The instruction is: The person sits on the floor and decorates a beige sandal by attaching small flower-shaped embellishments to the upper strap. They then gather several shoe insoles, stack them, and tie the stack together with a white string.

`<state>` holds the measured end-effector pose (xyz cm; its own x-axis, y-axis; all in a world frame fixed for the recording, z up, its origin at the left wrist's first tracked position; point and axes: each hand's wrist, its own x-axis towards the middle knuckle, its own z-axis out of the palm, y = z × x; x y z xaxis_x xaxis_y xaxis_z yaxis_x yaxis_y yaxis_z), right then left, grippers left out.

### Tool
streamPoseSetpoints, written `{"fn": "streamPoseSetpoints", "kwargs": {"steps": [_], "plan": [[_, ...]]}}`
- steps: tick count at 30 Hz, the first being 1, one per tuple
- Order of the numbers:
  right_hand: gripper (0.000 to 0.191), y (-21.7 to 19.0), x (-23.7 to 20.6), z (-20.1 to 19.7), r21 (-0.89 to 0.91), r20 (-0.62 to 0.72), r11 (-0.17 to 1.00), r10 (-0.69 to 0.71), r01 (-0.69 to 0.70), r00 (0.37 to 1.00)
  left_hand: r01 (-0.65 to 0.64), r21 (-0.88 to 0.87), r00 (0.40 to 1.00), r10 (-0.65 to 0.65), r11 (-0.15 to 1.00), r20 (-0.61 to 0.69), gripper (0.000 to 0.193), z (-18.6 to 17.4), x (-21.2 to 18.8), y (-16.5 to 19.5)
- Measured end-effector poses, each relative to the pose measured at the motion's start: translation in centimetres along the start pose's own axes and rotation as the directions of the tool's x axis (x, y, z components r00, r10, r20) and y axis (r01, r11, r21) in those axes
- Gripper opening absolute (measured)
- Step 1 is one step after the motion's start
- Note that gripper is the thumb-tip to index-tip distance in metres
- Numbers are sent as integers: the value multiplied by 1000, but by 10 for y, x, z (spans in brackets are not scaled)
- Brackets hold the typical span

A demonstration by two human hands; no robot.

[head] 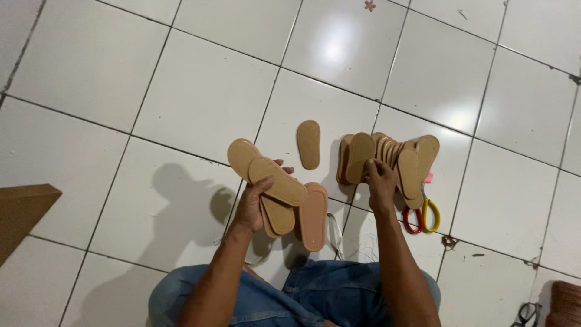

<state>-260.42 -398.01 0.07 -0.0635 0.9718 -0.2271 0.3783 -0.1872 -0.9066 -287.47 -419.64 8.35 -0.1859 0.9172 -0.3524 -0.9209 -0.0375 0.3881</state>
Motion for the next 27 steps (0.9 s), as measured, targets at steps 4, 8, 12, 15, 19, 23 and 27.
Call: {"fn": "streamPoseSetpoints", "kwargs": {"steps": [4, 8, 12, 15, 19, 23, 27], "plan": [[33, -59, -26, 16, -181, 116, 958, -203, 222, 972, 10, 66, 999, -12, 998, 39, 46, 3, -2, 2], [37, -126, -75, 40, -111, 466, 959, -181, 260, 866, -17, 137, 998, 9, 990, 60, 45, 6, -2, 1], [49, -169, -110, 68, -291, 708, 902, -21, 319, 706, -31, 158, 999, 28, 987, 27, 46, 2, -2, -1], [51, -175, -115, 75, -281, 722, 915, 2, 290, 692, -49, 194, 998, 54, 980, -21, 46, -2, -3, -1], [36, -157, -109, 67, -229, 715, 920, -64, 319, 696, -62, 121, 992, 74, 991, -100, 54, -4, 0, -1], [31, -135, -87, 55, -122, 589, 988, -7, 98, 808, -68, 75, 998, 69, 995, -4, 64, -3, 1, 4], [27, -118, -49, 49, 8, 435, 999, -50, 52, 899, -74, 161, 997, 77, 984, -14, 61, -2, -1, 8]]}}
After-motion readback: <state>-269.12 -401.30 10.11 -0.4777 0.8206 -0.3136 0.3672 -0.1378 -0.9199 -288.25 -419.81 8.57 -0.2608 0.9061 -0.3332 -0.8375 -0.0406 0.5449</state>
